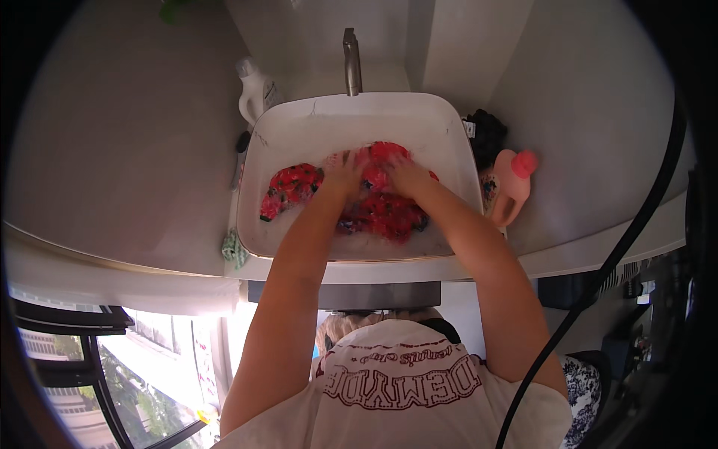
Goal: The person stands at a bathroom sink and pours liquid detergent from a white bottle and a pink bottle into the basin. They then pick up a red floral garment and wash it by hand, scrubbing and wringing the fabric in the soapy water.
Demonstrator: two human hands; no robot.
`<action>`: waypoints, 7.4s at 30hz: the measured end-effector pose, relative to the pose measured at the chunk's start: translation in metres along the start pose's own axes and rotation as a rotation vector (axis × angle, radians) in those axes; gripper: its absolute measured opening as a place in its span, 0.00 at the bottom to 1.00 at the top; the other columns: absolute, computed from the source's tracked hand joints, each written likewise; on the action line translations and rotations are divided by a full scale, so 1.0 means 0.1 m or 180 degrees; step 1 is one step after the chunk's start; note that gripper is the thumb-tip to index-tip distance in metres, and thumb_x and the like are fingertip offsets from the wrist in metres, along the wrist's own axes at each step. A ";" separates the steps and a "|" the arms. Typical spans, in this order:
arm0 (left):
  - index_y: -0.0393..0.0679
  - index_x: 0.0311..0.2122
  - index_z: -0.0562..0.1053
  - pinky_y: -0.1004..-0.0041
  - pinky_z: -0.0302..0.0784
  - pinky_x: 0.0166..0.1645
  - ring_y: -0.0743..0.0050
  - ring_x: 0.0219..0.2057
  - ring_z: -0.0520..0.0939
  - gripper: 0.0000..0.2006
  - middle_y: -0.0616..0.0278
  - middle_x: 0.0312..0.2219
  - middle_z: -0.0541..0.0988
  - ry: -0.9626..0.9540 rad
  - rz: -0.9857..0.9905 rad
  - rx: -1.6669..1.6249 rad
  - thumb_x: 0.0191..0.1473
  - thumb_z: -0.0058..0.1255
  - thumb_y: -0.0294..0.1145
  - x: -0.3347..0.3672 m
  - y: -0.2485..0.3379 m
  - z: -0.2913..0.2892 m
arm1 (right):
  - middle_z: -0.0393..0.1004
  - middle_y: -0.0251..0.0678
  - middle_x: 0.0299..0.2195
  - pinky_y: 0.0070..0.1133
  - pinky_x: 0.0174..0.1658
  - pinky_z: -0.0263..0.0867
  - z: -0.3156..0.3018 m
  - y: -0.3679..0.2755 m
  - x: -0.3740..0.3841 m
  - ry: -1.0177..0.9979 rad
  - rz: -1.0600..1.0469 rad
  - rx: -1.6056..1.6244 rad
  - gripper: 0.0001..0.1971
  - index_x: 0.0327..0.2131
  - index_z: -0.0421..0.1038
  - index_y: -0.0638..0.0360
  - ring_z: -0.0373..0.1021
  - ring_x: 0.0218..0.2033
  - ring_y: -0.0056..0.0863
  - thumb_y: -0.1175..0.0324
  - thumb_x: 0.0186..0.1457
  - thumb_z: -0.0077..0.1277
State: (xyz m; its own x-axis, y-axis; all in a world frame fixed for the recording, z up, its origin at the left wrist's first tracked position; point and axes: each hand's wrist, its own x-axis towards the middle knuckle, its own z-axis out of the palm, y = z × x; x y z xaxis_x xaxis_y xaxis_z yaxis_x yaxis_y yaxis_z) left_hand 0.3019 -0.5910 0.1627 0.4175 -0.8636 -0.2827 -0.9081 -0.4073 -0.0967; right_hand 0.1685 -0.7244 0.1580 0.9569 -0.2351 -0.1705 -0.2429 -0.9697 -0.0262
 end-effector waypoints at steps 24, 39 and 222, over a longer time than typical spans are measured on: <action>0.34 0.37 0.72 0.69 0.67 0.45 0.64 0.38 0.73 0.26 0.54 0.37 0.74 0.0825 -0.1425 -0.7465 0.58 0.35 0.52 0.44 0.17 -0.22 | 0.73 0.41 0.25 0.25 0.34 0.63 -0.37 0.41 0.33 0.2031 0.0818 0.2734 0.14 0.30 0.72 0.60 0.69 0.26 0.31 0.59 0.55 0.46; 0.39 0.46 0.68 0.61 0.72 0.47 0.62 0.41 0.76 0.22 0.57 0.41 0.74 0.0296 -0.0664 -0.7168 0.59 0.36 0.48 0.11 0.34 -0.62 | 0.69 0.43 0.16 0.34 0.24 0.62 -0.76 -0.12 0.29 0.2677 0.0710 0.1788 0.21 0.16 0.68 0.59 0.67 0.20 0.44 0.53 0.53 0.46; 0.40 0.40 0.71 0.65 0.72 0.46 0.62 0.38 0.77 0.17 0.57 0.35 0.77 0.1298 0.0178 -0.8778 0.57 0.34 0.40 -0.11 -0.05 -0.94 | 0.74 0.30 0.33 0.19 0.43 0.61 -0.71 0.26 0.08 0.0551 0.0098 0.3103 0.20 0.39 0.73 0.63 0.67 0.35 0.19 0.54 0.58 0.44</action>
State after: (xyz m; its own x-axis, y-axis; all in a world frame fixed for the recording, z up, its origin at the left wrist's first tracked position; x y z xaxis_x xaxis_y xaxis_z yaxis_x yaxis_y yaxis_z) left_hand 0.3042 -0.6072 0.2561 0.6510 -0.7422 -0.1593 0.7051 0.5135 0.4890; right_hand 0.1812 -0.7563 0.2259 0.9391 -0.3411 -0.0406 -0.2185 -0.5022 -0.8367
